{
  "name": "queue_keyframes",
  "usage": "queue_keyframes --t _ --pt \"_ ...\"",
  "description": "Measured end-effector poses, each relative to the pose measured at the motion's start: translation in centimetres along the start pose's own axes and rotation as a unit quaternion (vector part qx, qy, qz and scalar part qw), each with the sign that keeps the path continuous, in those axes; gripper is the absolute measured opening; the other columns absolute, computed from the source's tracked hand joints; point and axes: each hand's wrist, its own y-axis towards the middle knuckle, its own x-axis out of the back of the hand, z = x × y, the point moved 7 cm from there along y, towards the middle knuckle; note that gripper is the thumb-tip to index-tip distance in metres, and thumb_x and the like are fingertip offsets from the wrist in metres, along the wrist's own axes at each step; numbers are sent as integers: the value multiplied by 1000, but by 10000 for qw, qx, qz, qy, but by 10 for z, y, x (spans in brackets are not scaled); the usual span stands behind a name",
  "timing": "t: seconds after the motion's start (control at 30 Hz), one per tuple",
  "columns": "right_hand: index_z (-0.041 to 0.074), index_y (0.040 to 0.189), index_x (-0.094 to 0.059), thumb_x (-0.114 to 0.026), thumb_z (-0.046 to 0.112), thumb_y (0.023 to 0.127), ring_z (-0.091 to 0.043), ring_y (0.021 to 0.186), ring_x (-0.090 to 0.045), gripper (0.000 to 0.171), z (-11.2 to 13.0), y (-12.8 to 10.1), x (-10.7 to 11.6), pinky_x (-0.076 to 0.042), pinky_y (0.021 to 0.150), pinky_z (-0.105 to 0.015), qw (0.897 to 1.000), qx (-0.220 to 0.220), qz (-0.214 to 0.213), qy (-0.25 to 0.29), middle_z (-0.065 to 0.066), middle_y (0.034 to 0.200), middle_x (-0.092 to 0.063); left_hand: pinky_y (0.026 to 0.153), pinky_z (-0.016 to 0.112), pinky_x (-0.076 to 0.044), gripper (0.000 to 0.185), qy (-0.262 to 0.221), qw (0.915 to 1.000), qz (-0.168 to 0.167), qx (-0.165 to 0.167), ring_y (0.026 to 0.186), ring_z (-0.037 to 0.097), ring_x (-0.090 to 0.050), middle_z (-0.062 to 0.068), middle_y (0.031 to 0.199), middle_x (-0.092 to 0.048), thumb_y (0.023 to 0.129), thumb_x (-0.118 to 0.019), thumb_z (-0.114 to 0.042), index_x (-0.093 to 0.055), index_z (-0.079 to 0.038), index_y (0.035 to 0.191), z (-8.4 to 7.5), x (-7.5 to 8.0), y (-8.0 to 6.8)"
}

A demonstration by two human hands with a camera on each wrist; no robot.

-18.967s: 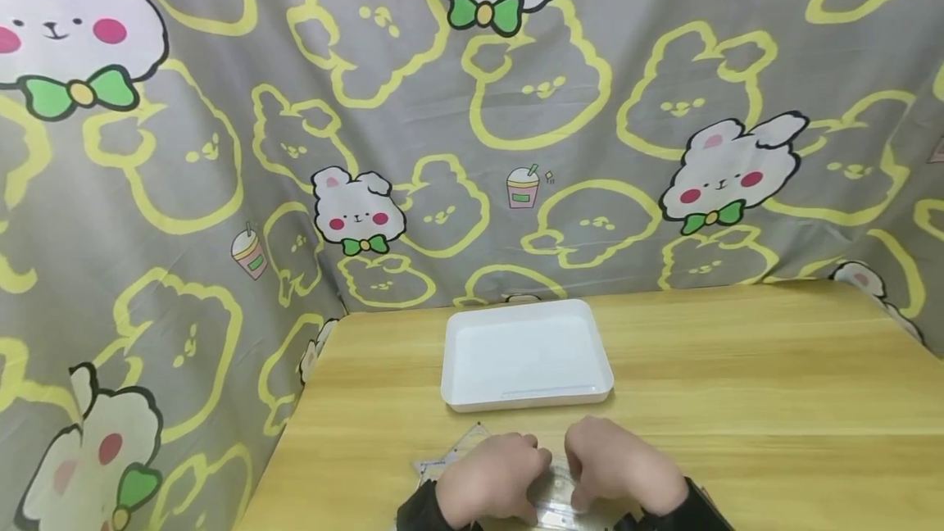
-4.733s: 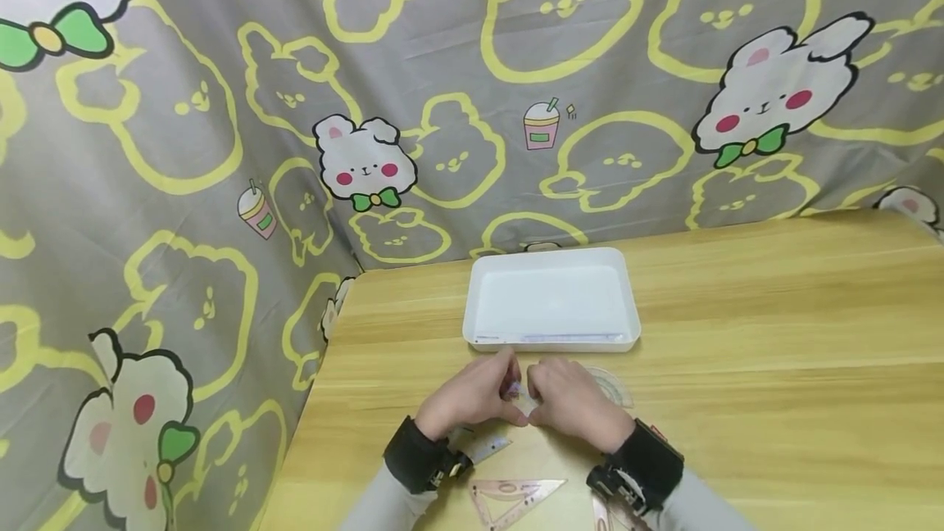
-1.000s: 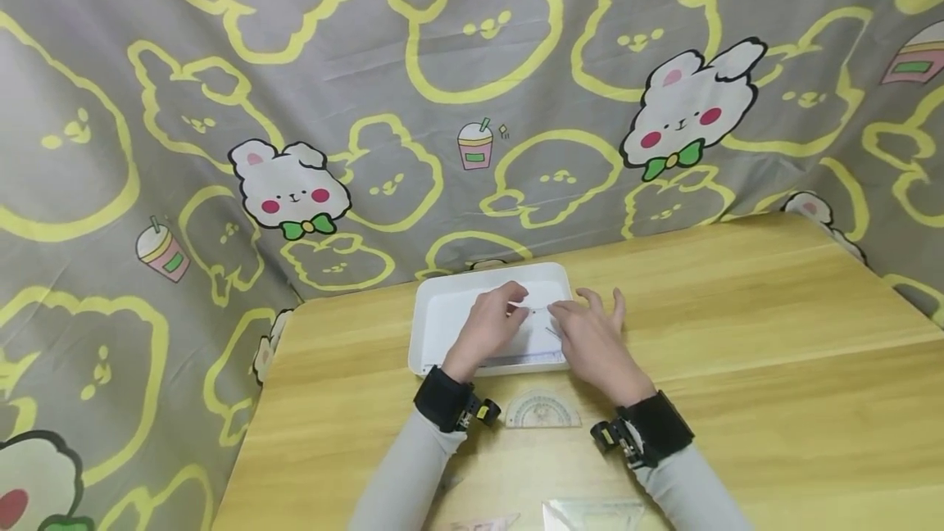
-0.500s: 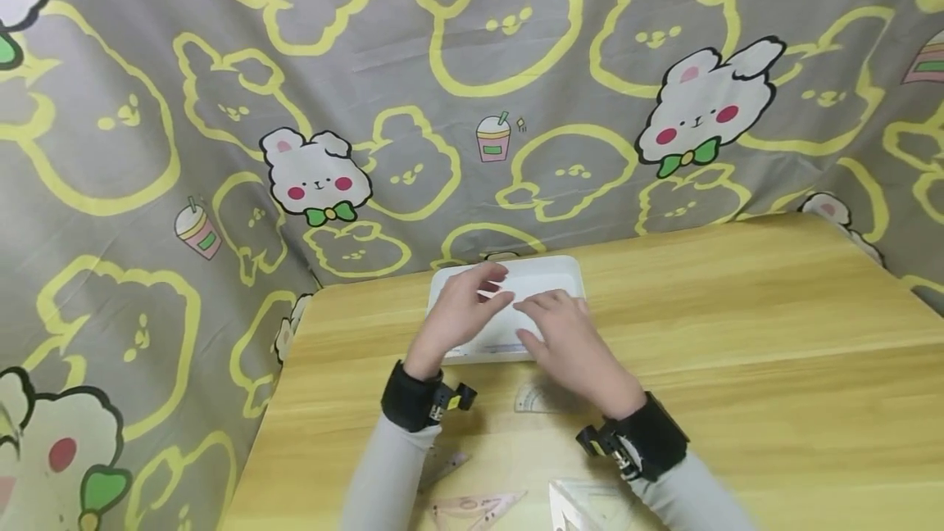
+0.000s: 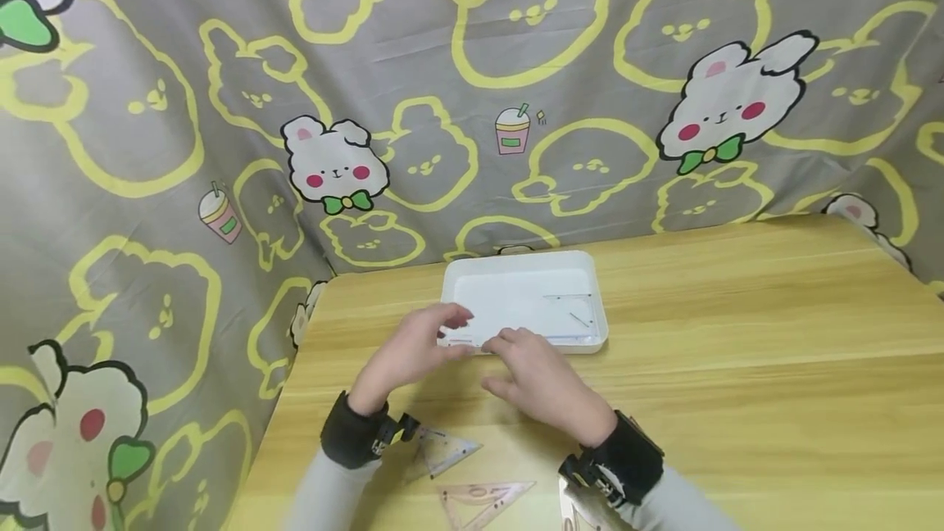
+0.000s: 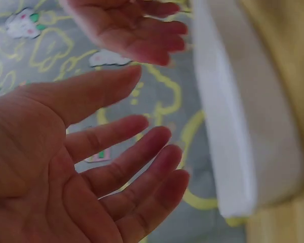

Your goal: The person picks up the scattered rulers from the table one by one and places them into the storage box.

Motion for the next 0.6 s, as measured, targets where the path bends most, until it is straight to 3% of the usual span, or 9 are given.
queue_keyframes --t 0.23,0.37,0.5,0.6 --pt "5 115 -73 -87 32 84 -21 91 -68 43 4 -2 -24 -58 80 -40 9995 -306 106 55 -6 104 -71 91 36 -53 52 553 9958 720 124 106 23 -64 9 119 -69 86 -88 -29 -67 -8 129 26 -27 -42" --pt "4 109 -73 -90 34 80 -17 82 -62 44 16 -5 -38 -55 73 -36 9988 -365 313 24 -4 97 -68 82 28 -47 62 764 9907 1085 299 96 14 -52 3 110 -62 79 -93 -39 -67 -11 128 35 -42 -64" --pt "5 104 -72 -92 37 75 -13 78 -54 48 29 -10 -56 -49 68 -31 9973 -357 634 -37 0 91 -61 79 25 -40 65 803 9890 1206 309 93 13 -43 -4 103 -52 72 -96 -45 -67 -14 121 38 -54 -81" --pt "7 99 -71 -94 39 72 -13 76 -51 49 37 -13 -68 -45 66 -29 9966 -302 757 -134 3 88 -57 81 25 -38 63 886 9896 1089 308 93 13 -41 -7 101 -48 68 -97 -47 -66 -16 113 39 -59 -88"
